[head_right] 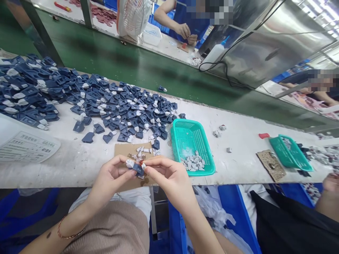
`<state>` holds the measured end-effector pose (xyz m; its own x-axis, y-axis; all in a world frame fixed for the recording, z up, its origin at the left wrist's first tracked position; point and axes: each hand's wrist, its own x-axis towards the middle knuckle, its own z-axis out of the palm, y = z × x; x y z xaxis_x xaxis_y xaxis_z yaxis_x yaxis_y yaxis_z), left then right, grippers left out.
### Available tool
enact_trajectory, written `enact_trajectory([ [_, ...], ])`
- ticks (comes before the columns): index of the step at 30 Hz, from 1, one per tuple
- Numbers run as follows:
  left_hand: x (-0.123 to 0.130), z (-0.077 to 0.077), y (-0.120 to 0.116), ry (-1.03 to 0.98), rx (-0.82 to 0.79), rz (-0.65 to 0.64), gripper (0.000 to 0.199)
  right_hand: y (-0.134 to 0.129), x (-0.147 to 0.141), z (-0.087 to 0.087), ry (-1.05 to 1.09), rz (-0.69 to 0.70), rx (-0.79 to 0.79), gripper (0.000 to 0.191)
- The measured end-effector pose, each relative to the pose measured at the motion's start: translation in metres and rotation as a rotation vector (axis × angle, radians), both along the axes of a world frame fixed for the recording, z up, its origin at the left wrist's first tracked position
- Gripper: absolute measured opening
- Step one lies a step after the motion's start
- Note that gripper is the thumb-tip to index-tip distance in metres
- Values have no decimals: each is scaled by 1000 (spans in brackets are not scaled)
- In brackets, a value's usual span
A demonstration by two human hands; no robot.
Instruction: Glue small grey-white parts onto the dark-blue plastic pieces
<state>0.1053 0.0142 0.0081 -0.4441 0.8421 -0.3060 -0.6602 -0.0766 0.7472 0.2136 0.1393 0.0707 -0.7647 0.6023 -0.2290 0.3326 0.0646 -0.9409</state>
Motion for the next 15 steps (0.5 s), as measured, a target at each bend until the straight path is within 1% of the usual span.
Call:
enact_trajectory([
  [4, 0, 3, -1, -13, 7, 19, 21, -6, -3, 2, -14, 53, 111, 11],
  [8, -1, 4, -3, 7, 2, 50, 21, -11, -5, 1, 0, 74, 244, 9],
  [12, -1, 4, -4, 32, 6, 50, 18, -14, -6, 3, -5, 113, 391, 9],
  [15, 0, 3, -5, 40, 11, 50, 16, -15, -5, 6, -3, 144, 465, 9],
])
